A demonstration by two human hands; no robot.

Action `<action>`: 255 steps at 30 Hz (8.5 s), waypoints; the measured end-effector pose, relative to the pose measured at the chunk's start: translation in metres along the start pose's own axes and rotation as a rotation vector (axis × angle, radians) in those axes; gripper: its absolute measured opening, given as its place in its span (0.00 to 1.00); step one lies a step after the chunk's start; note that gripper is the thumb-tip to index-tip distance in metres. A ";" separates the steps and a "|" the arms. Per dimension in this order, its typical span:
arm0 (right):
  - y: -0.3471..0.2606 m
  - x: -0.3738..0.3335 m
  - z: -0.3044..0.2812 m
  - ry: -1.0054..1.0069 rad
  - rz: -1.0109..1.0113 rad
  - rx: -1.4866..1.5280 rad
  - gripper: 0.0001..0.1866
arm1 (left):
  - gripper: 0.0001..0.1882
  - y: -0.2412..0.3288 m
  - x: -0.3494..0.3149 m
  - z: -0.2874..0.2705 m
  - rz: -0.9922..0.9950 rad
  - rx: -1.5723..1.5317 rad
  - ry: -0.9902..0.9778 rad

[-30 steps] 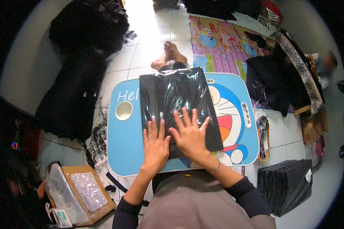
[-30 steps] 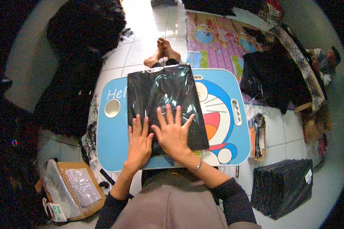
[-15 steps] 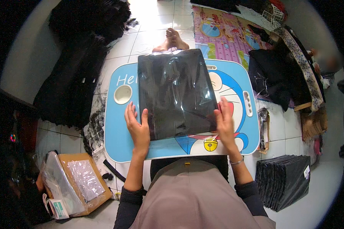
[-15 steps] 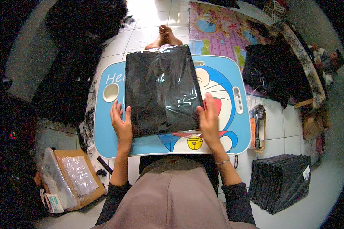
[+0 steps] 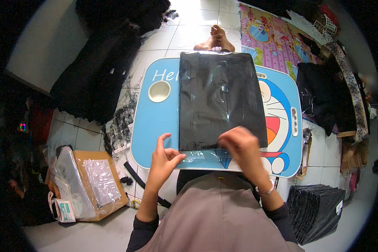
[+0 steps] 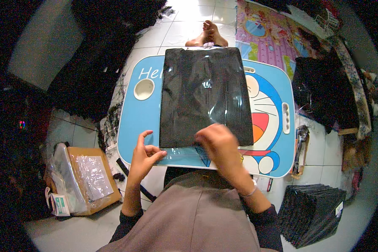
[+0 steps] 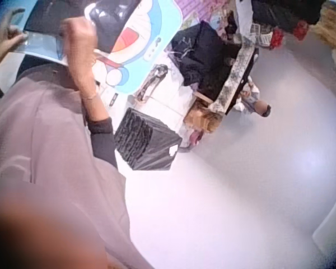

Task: The person folds a black garment on a small table, places it into a clear plastic bag, seals the bag, and sets it aside. This process is repeated for multiple garments.

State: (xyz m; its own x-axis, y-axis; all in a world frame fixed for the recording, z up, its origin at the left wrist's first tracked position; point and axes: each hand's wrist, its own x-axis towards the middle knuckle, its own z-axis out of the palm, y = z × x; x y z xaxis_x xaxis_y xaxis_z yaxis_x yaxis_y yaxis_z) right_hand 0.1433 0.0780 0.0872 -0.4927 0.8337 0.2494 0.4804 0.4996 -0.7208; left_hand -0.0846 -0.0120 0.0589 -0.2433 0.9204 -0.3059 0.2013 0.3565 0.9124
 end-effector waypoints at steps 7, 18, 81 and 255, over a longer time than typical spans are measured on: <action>-0.024 -0.008 0.089 -0.137 0.029 0.162 0.09 | 0.28 -0.012 -0.013 0.002 0.100 -0.019 0.047; 0.013 -0.017 0.025 -0.373 -0.053 0.493 0.07 | 0.28 -0.005 -0.016 0.005 0.560 0.796 0.124; 0.066 -0.071 -0.082 -0.081 -0.067 -0.547 0.13 | 0.09 -0.031 0.004 0.002 0.895 0.604 0.235; 0.035 -0.077 -0.009 0.264 0.076 -0.483 0.36 | 0.12 -0.004 0.017 0.001 0.948 0.755 -0.210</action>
State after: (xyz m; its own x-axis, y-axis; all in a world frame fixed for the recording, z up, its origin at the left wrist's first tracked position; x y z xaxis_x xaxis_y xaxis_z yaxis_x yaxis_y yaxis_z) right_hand 0.2045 0.0336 0.0490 -0.2745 0.8714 0.4065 0.8162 0.4346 -0.3806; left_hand -0.0889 0.0020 0.0504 0.4414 0.8489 0.2909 0.7304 -0.5282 0.4330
